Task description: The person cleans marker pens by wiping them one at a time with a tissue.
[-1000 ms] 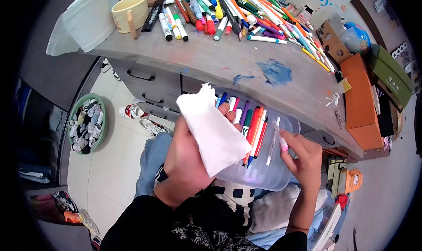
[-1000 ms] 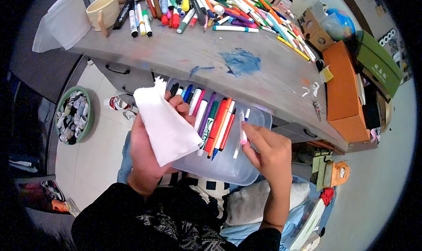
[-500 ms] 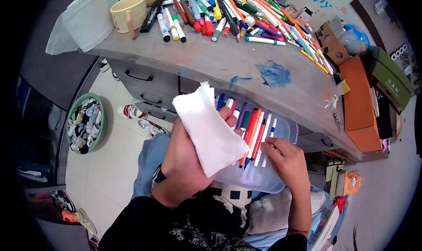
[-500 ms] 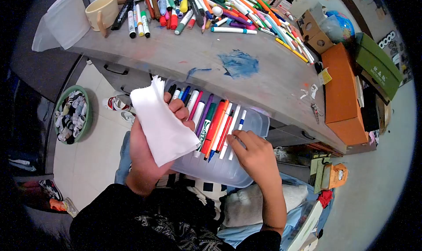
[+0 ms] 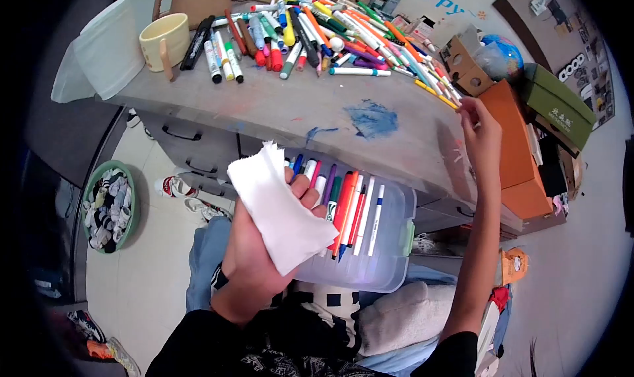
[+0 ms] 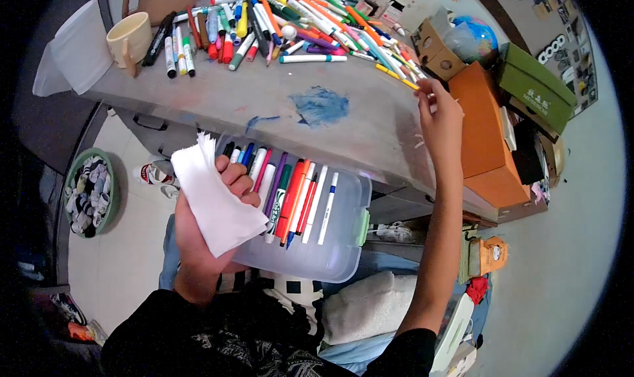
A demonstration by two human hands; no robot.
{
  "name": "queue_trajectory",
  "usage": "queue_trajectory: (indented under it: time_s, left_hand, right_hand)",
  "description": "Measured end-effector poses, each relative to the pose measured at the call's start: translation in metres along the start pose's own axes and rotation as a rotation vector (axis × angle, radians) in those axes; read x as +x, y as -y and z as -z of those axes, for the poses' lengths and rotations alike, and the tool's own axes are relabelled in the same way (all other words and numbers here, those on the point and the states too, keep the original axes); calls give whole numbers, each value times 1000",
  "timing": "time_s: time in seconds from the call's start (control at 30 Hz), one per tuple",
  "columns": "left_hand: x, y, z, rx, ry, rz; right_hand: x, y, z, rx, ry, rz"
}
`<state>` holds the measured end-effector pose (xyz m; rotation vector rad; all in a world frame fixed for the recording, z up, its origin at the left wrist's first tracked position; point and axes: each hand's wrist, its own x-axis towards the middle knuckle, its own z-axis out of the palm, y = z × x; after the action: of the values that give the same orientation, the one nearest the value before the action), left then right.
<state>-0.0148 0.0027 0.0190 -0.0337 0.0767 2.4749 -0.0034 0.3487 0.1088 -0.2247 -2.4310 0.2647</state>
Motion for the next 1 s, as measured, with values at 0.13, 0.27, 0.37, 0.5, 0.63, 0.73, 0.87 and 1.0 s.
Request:
queue_trajectory:
  time_s: [0.13,0.27,0.37,0.5,0.63,0.73,0.87,1.0]
  left_hand:
    - [-1,2,-3,-17,45,-11]
    - [0,-1,0,-28,37,7]
    - [1,-1,-7,-17,-27,0]
    - [3,-2,-6,-28,-36,17]
    - [5,-3,-2,-29,-39,22]
    - [5,-2,-1,-32,-38,24]
    - [5,-4,0,2,-61,14]
    - [5,-1,-1,27,-213,-22]
  right_hand:
    - [46,-101,-29,-209,129,-18]
    - [69,-128,-40,-349,300,-64]
    - [77,-129,-45,-394,394,-158]
    - [76,-132,-51,-477,429,-114]
    - [64,-110,-33,-397,466,-50]
    - [53,-85,-15,-250,436,-6]
    - [22,-20,9,143,317,-100]
    - [-42,92,33,515,178,-116]
